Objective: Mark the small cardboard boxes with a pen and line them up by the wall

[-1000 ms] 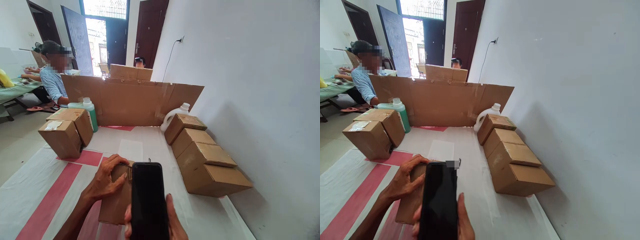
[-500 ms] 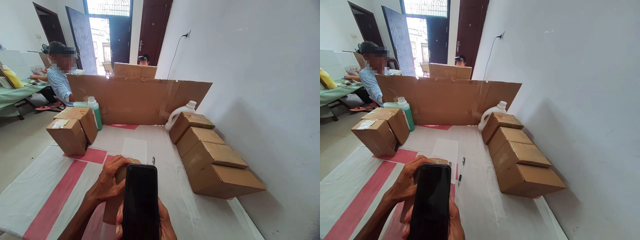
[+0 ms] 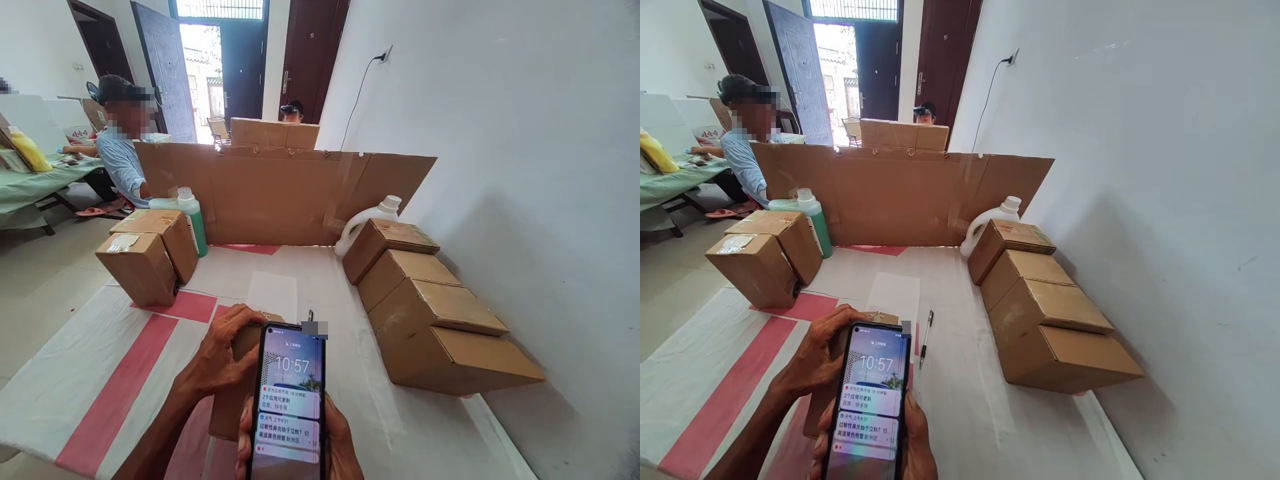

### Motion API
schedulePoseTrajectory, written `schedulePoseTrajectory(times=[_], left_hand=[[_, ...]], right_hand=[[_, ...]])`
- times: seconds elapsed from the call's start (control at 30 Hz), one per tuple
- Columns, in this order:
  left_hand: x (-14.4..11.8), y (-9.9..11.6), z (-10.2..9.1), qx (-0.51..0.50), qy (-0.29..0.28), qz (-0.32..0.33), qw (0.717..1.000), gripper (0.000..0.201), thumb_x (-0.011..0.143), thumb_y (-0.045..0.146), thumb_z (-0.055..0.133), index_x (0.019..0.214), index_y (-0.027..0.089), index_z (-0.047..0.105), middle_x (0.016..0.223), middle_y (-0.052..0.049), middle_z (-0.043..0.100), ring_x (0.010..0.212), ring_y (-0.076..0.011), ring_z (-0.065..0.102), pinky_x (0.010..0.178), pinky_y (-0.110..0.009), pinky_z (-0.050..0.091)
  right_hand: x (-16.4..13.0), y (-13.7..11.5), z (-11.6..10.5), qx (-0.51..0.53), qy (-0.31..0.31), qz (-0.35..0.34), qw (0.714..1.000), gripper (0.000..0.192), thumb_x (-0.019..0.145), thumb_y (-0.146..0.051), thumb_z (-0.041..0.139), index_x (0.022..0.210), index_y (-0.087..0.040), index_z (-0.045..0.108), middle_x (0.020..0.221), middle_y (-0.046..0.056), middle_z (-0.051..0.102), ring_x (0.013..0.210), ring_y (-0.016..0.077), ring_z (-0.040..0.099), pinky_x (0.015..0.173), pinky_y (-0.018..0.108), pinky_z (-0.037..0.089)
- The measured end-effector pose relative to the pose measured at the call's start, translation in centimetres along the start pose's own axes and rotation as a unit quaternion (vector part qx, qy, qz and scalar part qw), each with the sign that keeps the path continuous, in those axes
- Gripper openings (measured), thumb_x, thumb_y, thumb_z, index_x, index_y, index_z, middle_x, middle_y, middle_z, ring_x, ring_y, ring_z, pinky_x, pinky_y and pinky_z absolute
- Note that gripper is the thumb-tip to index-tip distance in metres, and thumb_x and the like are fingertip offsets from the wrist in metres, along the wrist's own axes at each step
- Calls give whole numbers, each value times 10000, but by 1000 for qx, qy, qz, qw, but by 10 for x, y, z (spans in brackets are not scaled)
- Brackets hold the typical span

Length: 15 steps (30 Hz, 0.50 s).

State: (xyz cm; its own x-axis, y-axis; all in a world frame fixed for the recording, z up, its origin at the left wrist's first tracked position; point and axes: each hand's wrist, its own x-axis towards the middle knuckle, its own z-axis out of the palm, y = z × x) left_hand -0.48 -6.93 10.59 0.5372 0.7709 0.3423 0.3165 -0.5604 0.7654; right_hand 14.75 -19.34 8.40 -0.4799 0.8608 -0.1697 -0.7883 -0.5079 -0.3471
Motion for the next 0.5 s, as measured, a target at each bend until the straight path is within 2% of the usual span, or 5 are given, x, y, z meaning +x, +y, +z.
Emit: schedulePoseTrajectory(times=[0.17, 0.3, 0.4, 0.47, 0.5], left_hand=[[-1, -2, 0, 13, -1, 0, 1000, 212, 901, 288, 597, 1098, 223, 643, 1078, -61, 695, 1004, -234, 664, 919, -367, 516], [-1, -6, -3, 25, 2, -17, 1000, 219, 881, 260, 601, 1093, 222, 644, 1071, -57, 702, 1003, -234, 672, 913, -356, 524], [4, -15, -10, 34, 15, -42, 998, 231, 890, 283, 589, 1102, 219, 655, 1064, -52, 714, 983, -233, 679, 879, -342, 534], [12, -23, -15, 38, 25, -55, 997, 253, 890, 331, 590, 1102, 216, 664, 1077, -56, 722, 982, -244, 681, 872, -348, 538], [17, -28, -17, 38, 27, -61, 997, 264, 887, 354, 592, 1096, 213, 669, 1083, -58, 727, 982, -249, 681, 876, -354, 538]], right_hand=[[-2, 4, 2, 9, 6, -12, 1000, 836, 786, -825, 558, 1071, -63, 749, 936, 155, 761, 802, 237, 734, 778, 326, 550], [-6, -4, 7, 2, 54, -91, 994, 754, 816, -788, 599, 1112, -113, 761, 1018, 149, 775, 842, 257, 735, 774, 367, 564], [-9, -23, -8, -37, 145, -159, 976, 792, 812, -832, 555, 1088, -120, 768, 1027, 166, 783, 846, 284, 745, 786, 422, 579], [-8, -40, -35, -87, 249, -205, 942, 750, 793, -812, 605, 1057, -128, 765, 1014, 163, 787, 855, 292, 748, 807, 433, 577], [-7, -49, -52, -127, 307, -223, 916, 707, 782, -783, 646, 1036, -133, 759, 994, 153, 789, 858, 296, 746, 816, 434, 572]])
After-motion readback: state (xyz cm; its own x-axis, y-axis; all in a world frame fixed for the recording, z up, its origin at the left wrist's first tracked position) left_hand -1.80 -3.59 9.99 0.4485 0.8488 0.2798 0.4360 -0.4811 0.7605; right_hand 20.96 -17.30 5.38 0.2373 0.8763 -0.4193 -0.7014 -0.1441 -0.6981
